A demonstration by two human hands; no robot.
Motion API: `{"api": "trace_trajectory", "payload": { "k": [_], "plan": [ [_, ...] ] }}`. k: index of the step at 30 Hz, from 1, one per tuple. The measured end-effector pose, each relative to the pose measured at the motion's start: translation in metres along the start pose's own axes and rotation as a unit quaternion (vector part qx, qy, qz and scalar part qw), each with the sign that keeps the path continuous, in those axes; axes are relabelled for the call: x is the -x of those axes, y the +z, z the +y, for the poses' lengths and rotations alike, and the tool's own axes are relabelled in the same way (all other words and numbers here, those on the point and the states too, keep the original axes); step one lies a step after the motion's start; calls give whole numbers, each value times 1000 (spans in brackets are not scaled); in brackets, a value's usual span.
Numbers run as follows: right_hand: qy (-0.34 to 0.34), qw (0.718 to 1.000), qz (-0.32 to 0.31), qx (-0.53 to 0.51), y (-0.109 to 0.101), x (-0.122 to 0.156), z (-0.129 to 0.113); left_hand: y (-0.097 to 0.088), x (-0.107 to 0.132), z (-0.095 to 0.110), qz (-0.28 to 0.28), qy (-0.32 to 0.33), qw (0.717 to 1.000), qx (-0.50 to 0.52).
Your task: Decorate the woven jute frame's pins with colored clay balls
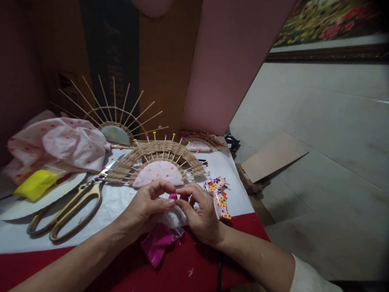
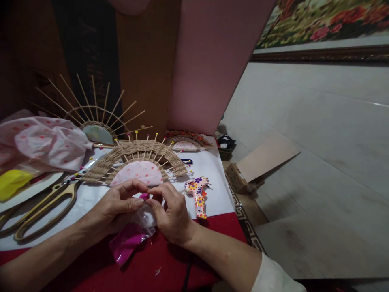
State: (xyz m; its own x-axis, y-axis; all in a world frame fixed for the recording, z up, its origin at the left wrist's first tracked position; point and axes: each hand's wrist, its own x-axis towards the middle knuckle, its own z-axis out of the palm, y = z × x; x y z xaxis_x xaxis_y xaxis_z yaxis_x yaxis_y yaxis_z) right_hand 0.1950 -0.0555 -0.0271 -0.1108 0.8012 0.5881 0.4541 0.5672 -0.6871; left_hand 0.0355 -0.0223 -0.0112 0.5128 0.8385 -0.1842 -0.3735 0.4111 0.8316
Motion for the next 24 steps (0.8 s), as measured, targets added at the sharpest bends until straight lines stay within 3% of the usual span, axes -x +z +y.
{"api": "trace_trajectory", "payload": {
  "k": [6, 13, 17, 24],
  "plan": [
    [-1, 1000, 3, -4, 0, 0, -1, 4, 0, 2, 6, -21, 1000, 6],
    [10, 1000, 7, -3, -1, 0, -1, 3, -2, 1, 43, 1, 999, 0],
    [-18, 1000, 11, 2, -1, -1, -1, 3, -1, 1, 43, -1, 999, -7],
    [-26, 999, 22, 2, -1, -1, 0, 3, 3, 3, -14, -74, 994, -75]
  ]
}}
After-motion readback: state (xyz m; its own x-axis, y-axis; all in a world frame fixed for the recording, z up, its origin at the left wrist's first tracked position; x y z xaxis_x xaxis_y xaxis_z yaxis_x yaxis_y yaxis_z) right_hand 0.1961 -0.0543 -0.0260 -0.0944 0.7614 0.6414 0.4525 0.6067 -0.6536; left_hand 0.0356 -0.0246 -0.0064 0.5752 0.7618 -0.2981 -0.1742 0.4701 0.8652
